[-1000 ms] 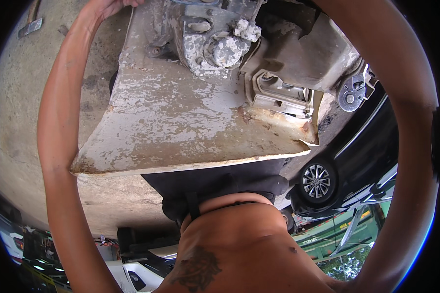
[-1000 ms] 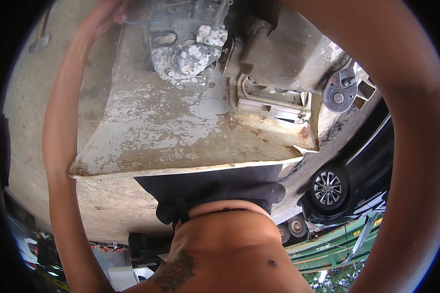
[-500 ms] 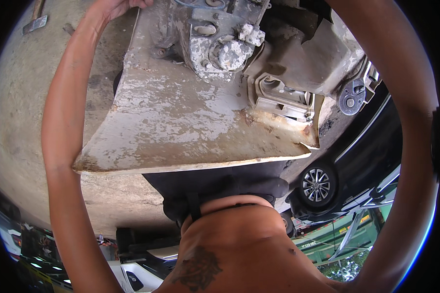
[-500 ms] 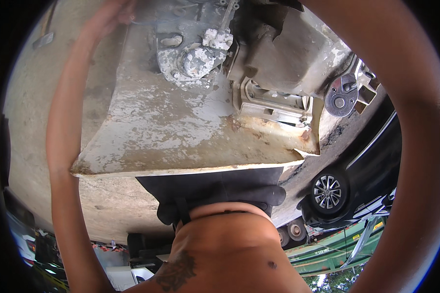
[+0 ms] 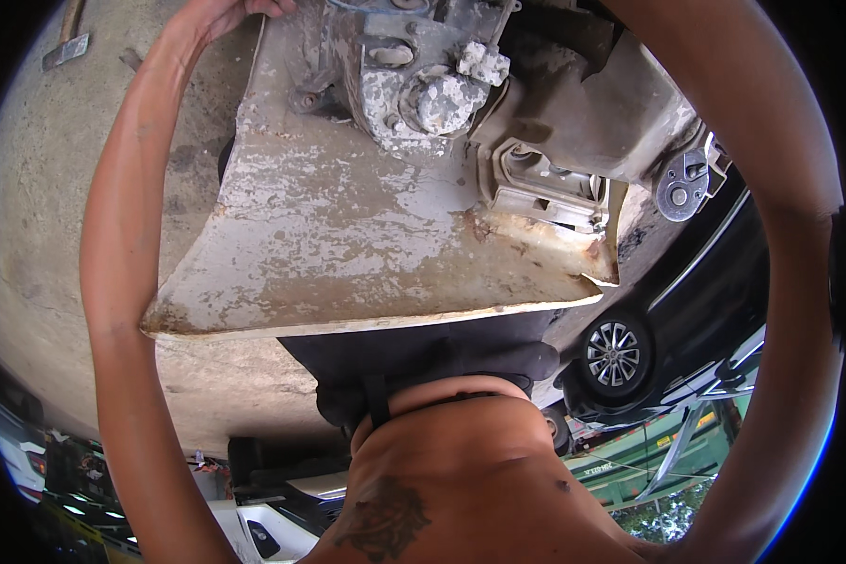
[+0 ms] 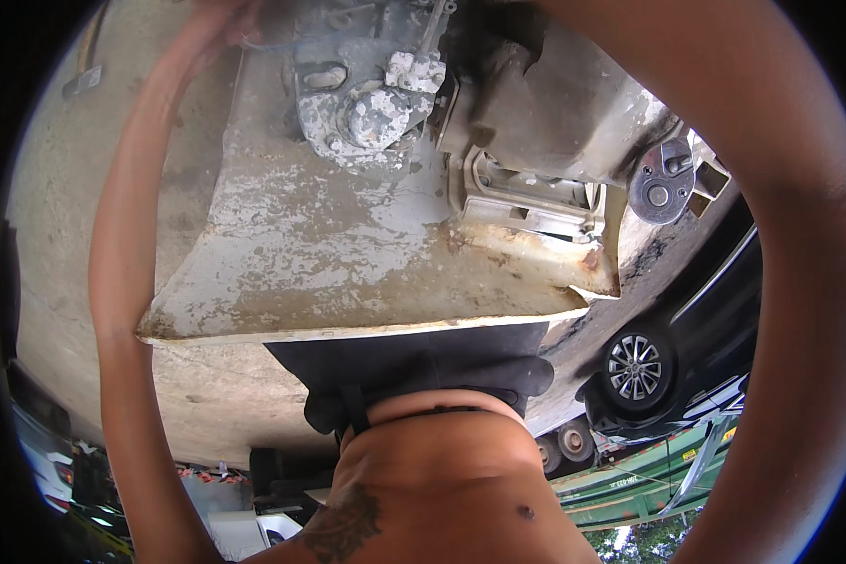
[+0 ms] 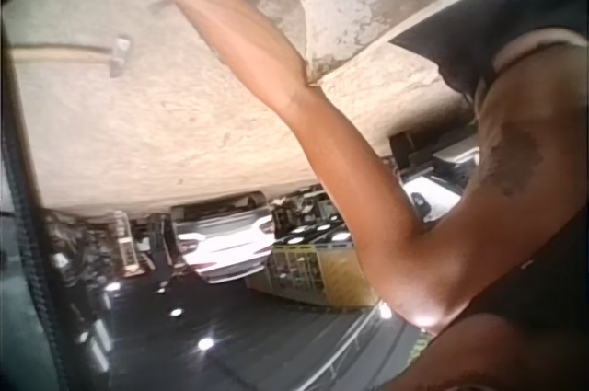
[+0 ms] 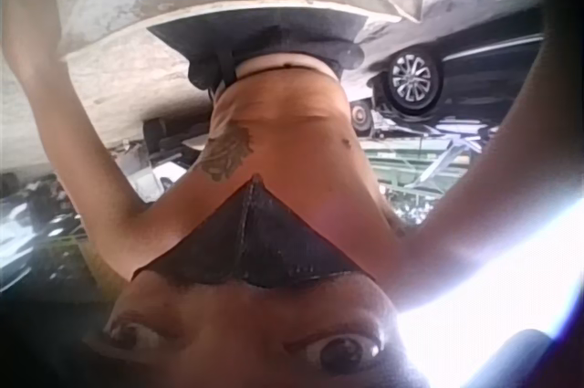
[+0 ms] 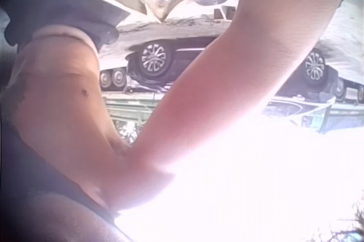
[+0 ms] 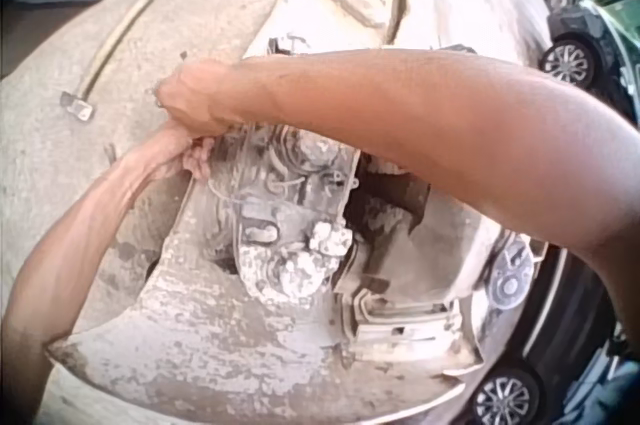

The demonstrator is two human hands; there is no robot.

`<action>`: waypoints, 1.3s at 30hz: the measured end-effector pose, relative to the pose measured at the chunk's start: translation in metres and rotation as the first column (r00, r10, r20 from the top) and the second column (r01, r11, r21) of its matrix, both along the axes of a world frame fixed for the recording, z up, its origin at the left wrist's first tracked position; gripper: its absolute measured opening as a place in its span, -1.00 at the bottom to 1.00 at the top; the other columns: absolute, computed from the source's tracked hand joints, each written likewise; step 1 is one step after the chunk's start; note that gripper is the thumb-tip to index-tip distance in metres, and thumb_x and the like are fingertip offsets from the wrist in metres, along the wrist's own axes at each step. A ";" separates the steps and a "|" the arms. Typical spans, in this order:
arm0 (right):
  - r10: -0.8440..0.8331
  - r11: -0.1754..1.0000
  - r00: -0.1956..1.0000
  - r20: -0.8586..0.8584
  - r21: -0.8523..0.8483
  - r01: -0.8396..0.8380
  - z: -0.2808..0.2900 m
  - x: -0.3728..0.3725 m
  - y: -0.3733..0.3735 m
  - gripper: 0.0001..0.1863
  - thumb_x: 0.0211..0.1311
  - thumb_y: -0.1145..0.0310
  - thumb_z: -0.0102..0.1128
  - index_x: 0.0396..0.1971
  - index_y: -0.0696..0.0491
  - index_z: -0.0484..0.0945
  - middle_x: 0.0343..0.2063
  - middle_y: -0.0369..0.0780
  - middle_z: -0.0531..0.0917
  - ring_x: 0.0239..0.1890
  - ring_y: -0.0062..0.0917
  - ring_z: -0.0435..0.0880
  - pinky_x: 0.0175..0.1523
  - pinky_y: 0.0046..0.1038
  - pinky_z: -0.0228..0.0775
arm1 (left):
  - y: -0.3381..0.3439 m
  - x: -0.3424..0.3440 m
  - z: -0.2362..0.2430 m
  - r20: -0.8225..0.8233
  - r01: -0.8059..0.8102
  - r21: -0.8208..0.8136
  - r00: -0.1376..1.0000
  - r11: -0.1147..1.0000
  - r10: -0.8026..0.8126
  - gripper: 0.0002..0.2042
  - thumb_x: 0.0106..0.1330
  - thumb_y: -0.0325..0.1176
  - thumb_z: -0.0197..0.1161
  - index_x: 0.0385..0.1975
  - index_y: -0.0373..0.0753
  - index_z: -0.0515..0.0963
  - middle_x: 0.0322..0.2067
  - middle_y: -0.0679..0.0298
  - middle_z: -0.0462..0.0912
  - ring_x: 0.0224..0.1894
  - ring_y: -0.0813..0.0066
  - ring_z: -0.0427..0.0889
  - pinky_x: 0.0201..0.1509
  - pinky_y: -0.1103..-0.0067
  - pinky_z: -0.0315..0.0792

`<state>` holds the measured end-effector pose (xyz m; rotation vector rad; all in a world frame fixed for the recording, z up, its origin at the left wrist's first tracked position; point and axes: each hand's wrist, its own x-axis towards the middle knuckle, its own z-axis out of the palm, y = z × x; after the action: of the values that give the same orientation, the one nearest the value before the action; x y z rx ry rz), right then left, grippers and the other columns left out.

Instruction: The person uses a ratchet and hammer to loosen and remove bolts from a dirty mechanical assembly placed on a metal sheet. They repeatedly tighten and loosen fasteners, occasionally tapping the assembly with a hammer to free stuck components.

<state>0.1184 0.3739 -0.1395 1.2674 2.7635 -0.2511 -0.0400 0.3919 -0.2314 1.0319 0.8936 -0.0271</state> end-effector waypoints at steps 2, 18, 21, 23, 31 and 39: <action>0.030 0.999 0.999 0.012 0.008 -0.031 -0.002 -0.002 0.002 -0.72 0.17 0.28 0.25 -0.32 0.23 0.67 -0.38 0.11 0.75 -0.27 -0.04 0.80 -0.20 -0.14 0.64 | 0.000 0.001 0.003 -0.003 0.014 -0.001 1.000 1.000 -0.014 -0.77 0.50 -0.27 0.16 -0.39 -0.26 0.52 -0.71 0.28 0.50 -0.72 0.32 0.62 -0.69 0.45 0.59; 0.019 1.000 0.999 -0.045 0.006 -0.019 0.007 0.008 0.003 -0.73 0.19 0.28 0.23 -0.35 0.22 0.69 -0.40 0.09 0.74 -0.29 -0.05 0.79 -0.21 -0.15 0.64 | 0.008 -0.009 -0.003 0.024 -0.040 -0.149 0.999 0.988 0.044 -0.86 0.48 -0.31 0.21 -0.26 -0.25 0.54 -0.66 0.30 0.54 -0.71 0.34 0.62 -0.68 0.45 0.57; 0.015 1.000 0.999 -0.042 0.004 -0.015 0.008 0.009 0.001 -0.73 0.19 0.28 0.23 -0.35 0.22 0.69 -0.41 0.09 0.74 -0.30 -0.06 0.79 -0.21 -0.16 0.64 | 0.007 -0.005 -0.001 0.040 -0.018 -0.143 0.999 0.990 0.024 -0.83 0.50 -0.28 0.20 -0.26 -0.25 0.55 -0.66 0.31 0.55 -0.71 0.36 0.61 -0.67 0.45 0.56; 0.014 1.000 0.999 -0.046 -0.002 -0.014 0.008 0.009 -0.001 -0.73 0.19 0.28 0.23 -0.35 0.21 0.69 -0.41 0.09 0.74 -0.30 -0.06 0.79 -0.21 -0.16 0.64 | 0.005 -0.004 0.002 0.048 -0.020 -0.128 0.999 0.992 0.026 -0.80 0.53 -0.26 0.17 -0.26 -0.25 0.55 -0.66 0.31 0.55 -0.71 0.37 0.60 -0.67 0.46 0.56; 0.014 1.000 0.997 -0.080 -0.013 -0.015 0.008 0.009 -0.003 -0.73 0.20 0.28 0.22 -0.37 0.21 0.70 -0.42 0.08 0.73 -0.31 -0.07 0.79 -0.22 -0.16 0.64 | 0.008 -0.009 -0.013 0.080 0.003 -0.083 0.997 0.997 0.004 -0.76 0.58 -0.25 0.05 -0.29 -0.24 0.55 -0.65 0.24 0.58 -0.71 0.34 0.61 -0.67 0.45 0.55; 0.045 0.999 0.992 -0.121 -0.003 -0.045 0.014 0.014 -0.005 -0.73 0.21 0.28 0.21 -0.38 0.21 0.71 -0.43 0.07 0.73 -0.32 -0.07 0.78 -0.22 -0.17 0.64 | 0.021 -0.024 -0.029 0.075 0.009 -0.176 0.997 0.984 0.005 -0.80 0.54 -0.31 0.10 -0.30 -0.24 0.57 -0.64 0.25 0.58 -0.66 0.32 0.64 -0.58 0.42 0.61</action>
<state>0.1322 0.3689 -0.1257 1.2262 2.8865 -0.3432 -0.0642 0.4132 -0.2606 0.8628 0.8072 -0.0679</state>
